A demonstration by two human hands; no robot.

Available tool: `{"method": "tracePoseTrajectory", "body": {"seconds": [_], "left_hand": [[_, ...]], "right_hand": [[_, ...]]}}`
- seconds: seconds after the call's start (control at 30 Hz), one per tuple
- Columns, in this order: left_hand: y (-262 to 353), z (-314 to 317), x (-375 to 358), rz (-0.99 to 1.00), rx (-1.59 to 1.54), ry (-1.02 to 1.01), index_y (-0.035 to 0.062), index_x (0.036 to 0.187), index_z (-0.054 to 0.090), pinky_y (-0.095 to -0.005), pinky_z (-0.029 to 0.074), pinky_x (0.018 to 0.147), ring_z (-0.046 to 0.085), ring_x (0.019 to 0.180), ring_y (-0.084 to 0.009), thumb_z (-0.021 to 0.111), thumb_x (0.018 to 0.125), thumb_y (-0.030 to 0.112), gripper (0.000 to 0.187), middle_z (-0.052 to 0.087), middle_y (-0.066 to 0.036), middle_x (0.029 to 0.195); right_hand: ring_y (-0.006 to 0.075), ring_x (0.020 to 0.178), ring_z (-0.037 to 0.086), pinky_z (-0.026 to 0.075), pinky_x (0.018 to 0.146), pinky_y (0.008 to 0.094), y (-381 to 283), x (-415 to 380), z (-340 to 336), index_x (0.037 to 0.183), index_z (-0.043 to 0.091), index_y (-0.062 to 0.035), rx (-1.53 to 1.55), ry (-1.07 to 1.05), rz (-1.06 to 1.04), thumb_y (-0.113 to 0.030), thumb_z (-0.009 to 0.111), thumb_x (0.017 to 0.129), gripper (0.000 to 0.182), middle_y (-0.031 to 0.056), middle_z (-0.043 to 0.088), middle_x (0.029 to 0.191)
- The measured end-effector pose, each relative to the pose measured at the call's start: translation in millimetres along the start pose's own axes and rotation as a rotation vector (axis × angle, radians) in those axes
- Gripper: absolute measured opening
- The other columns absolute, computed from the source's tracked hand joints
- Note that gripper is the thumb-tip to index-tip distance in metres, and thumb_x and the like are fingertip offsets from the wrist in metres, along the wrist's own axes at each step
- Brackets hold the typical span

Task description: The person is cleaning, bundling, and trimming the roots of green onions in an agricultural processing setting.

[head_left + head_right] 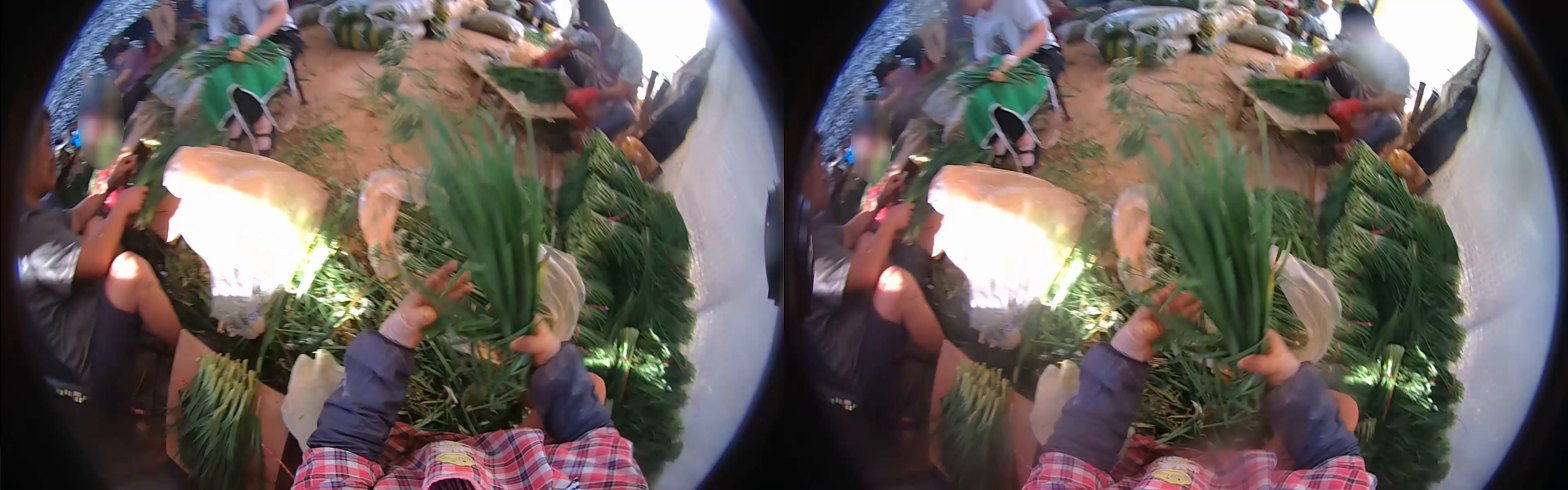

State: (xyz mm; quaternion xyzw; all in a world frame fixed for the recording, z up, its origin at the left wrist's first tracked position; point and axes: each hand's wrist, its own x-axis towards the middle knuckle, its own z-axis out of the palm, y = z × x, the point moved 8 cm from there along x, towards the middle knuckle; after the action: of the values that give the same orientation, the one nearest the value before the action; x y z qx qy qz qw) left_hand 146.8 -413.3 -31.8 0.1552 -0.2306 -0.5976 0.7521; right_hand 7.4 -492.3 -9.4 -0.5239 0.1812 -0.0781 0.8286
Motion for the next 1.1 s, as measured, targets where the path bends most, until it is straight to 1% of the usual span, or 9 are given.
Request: {"method": "tracePoseTrajectory", "body": {"seconds": [0.3,0.37,0.47,0.57,0.63,0.77,0.87,0.97,1.1], "left_hand": [[24.6,19.2,-69.7,0.001,0.126,0.281,0.002,0.121,0.05,-0.0342,0.05,0.078,0.06,0.094,-0.0198,0.069,0.072,0.005,0.053,0.058,-0.009,0.113],[20.5,10.5,-75.6,0.032,0.177,0.348,0.0013,0.119,0.052,-0.0332,0.051,0.075,0.061,0.089,-0.0198,0.069,0.071,0.003,0.051,0.06,-0.01,0.106],[13.2,-10.5,-81.9,0.109,0.309,0.472,-0.0007,0.111,0.055,-0.0318,0.051,0.072,0.063,0.081,-0.0201,0.068,0.071,-0.001,0.042,0.063,-0.011,0.096],[-2.7,-25.3,-81.5,0.152,0.438,0.502,-0.0018,0.105,0.056,-0.0318,0.05,0.073,0.062,0.081,-0.0193,0.069,0.071,0.0,0.036,0.063,-0.01,0.095],[-13.4,-19.8,-81.8,0.211,0.424,0.547,-0.0018,0.104,0.056,-0.031,0.049,0.073,0.061,0.08,-0.0187,0.069,0.071,0.002,0.036,0.063,-0.009,0.093],[-26.0,-12.0,-82.9,0.293,0.587,0.62,-0.0012,0.104,0.057,-0.0301,0.047,0.071,0.059,0.079,-0.0165,0.069,0.072,0.008,0.035,0.063,-0.007,0.092],[-27.7,-12.8,-88.7,0.347,0.675,0.673,0.0004,0.105,0.057,-0.0312,0.046,0.071,0.06,0.078,-0.0171,0.068,0.073,0.014,0.036,0.064,-0.008,0.09],[-29.1,-17.3,-95.2,0.349,0.79,0.754,0.0033,0.105,0.058,-0.0332,0.047,0.07,0.063,0.081,-0.0224,0.067,0.073,0.019,0.037,0.064,-0.011,0.087],[-28.9,-22.2,-100.8,0.321,0.881,0.805,0.006,0.108,0.057,-0.0369,0.047,0.071,0.062,0.085,-0.0299,0.066,0.074,0.021,0.038,0.064,-0.014,0.089]], "right_hand": [[0.0153,0.1,0.054,0.041,0.09,0.0308,132.7,23.8,94.1,0.117,0.053,-0.0011,-0.31,-0.411,0.34,-0.014,0.076,0.068,0.056,0.0063,0.06,0.108],[0.0159,0.101,0.054,0.042,0.09,0.0307,123.9,16.8,99.4,0.117,0.054,-0.0021,-0.548,-0.582,0.432,-0.018,0.075,0.07,0.054,0.0078,0.06,0.109],[0.017,0.091,0.059,0.046,0.082,0.0301,54.1,32.7,46.0,0.115,0.056,-0.0013,-1.392,-0.323,0.493,-0.03,0.071,0.075,0.051,0.0095,0.063,0.103],[0.0079,0.054,0.052,0.043,0.048,0.0234,-82.7,41.1,61.5,0.115,0.054,0.0018,-0.457,0.063,0.04,-0.02,0.06,0.081,0.041,0.0062,0.065,0.087],[0.0061,0.052,0.049,0.039,0.045,0.0202,-141.3,47.3,101.9,0.125,0.042,0.0051,-0.473,0.106,-0.122,-0.011,0.059,0.083,0.049,0.0095,0.065,0.092],[0.0111,0.063,0.056,0.044,0.051,0.0232,-162.6,91.8,140.3,0.128,0.034,0.0085,-1.007,0.15,-0.125,-0.03,0.077,0.066,0.085,0.0099,0.063,0.095],[0.0119,0.069,0.057,0.044,0.056,0.0233,-159.6,84.3,189.9,0.12,0.042,0.0049,-0.936,0.033,-0.143,-0.026,0.08,0.063,0.075,0.009,0.062,0.093],[0.0201,0.081,0.059,0.047,0.072,0.0306,-146.3,72.7,220.9,0.116,0.043,0.0052,-1.315,0.032,-0.351,-0.028,0.081,0.06,0.076,0.0123,0.062,0.092],[0.0229,0.087,0.059,0.046,0.078,0.033,-118.1,73.5,210.6,0.115,0.046,0.0032,-1.405,0.13,-0.245,-0.024,0.077,0.065,0.065,0.0161,0.061,0.094]]}}
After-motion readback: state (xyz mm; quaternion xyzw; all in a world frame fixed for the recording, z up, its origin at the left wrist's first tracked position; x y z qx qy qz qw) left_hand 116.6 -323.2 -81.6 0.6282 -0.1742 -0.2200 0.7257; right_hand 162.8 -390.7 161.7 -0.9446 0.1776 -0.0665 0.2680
